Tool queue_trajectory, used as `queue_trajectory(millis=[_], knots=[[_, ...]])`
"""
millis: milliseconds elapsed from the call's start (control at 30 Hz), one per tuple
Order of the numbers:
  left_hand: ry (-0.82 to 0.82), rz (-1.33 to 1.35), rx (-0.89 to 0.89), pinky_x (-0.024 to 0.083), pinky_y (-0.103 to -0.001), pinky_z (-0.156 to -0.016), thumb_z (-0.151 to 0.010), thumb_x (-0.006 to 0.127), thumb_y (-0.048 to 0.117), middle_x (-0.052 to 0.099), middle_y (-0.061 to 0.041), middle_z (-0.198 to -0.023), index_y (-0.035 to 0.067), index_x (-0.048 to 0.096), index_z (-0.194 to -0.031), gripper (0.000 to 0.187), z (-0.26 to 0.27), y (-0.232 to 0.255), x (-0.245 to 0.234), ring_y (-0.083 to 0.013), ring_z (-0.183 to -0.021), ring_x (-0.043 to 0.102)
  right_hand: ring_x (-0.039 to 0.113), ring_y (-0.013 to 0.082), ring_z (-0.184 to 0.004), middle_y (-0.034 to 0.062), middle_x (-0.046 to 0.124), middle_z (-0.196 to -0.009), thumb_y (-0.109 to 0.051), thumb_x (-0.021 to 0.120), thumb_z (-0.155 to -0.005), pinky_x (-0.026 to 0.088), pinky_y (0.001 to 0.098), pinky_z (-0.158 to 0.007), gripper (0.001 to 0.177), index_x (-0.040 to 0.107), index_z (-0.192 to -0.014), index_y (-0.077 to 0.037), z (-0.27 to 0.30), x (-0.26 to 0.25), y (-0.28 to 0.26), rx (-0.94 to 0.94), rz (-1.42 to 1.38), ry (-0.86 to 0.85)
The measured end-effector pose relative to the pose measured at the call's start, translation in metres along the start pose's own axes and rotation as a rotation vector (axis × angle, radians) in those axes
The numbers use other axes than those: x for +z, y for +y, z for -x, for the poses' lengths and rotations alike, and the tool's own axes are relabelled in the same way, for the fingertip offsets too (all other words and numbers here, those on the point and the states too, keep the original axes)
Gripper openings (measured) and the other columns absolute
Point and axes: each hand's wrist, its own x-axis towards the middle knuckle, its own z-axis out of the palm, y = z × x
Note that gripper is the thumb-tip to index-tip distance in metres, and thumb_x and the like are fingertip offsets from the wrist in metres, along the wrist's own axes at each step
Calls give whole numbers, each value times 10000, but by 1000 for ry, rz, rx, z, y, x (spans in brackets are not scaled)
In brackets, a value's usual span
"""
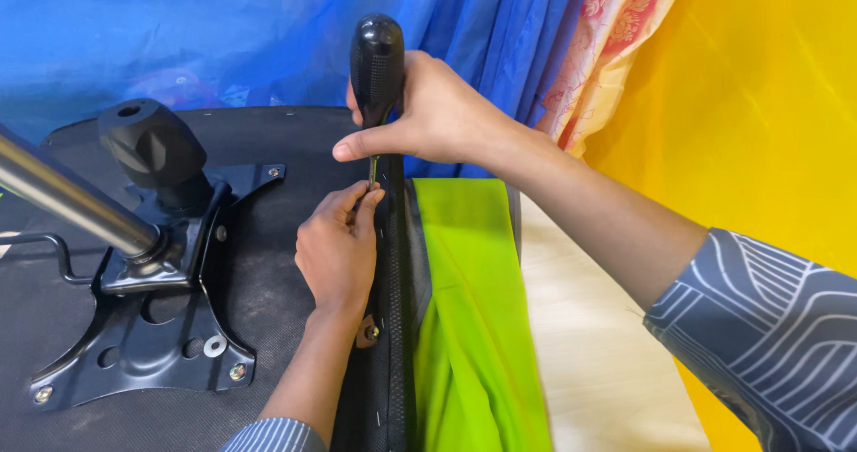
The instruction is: The person uses a screwdriver to tighten screws into the underside of a black chair seat, securing the seat to its metal base. The person works methodically along the edge of the seat, tightening multiple screws.
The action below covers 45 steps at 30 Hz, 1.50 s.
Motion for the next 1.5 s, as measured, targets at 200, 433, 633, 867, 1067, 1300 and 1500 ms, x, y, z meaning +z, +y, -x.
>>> queue_trajectory(millis=[200,433,633,867,1067,1300,1500], knots=[[19,-75,81,556,-409,-709,-958,691,281,767,-7,-1003,190,790,-1078,180,0,-2,1,-285,-848,734,714,118,-910,30,732,-1010,-126,827,-795,615,305,-839,474,586,-1201,-75,4,-6,5,42,-634,-135],[-39,47,65,564,-380,-725,-971,670,187,765,-80,-1031,119,767,-1121,191,1,-6,2,-266,-867,751,630,73,-736,15,731,-868,-291,858,-848,522,254,-654,330,734,-1027,-44,8,12,0,-119,-92,44],[39,312,78,591,-308,-833,-873,790,127,787,-130,-1028,4,735,-1126,286,-3,-7,12,-205,-941,782,543,84,-570,6,606,-642,-377,910,-772,448,293,-511,423,663,-804,-34,7,19,3,64,-5,156],[50,228,166,591,-314,-802,-951,712,71,792,-126,-985,25,754,-1112,172,-8,-12,19,-213,-902,797,655,105,-793,22,696,-868,-253,893,-886,549,274,-732,331,673,-997,-31,10,15,16,1,-247,158],[15,202,207,586,-353,-812,-970,644,26,782,-136,-1002,31,736,-1112,168,-6,-11,18,-278,-943,776,757,185,-1080,119,753,-1125,15,691,-808,624,326,-943,542,513,-1320,-4,10,-6,13,130,-649,-70],[-31,263,219,584,-355,-839,-994,587,-4,777,-134,-1021,25,702,-1131,182,-6,-8,15,-267,-979,776,735,174,-1059,121,765,-1110,7,702,-846,588,319,-960,400,608,-1235,10,2,9,20,38,-522,-130],[-19,277,109,567,-331,-701,-851,793,69,758,-137,-980,14,719,-1096,262,-8,-8,14,-233,-760,733,744,130,-947,90,754,-1041,-105,777,-854,620,269,-803,326,639,-1128,4,-5,17,20,104,-482,-32]])
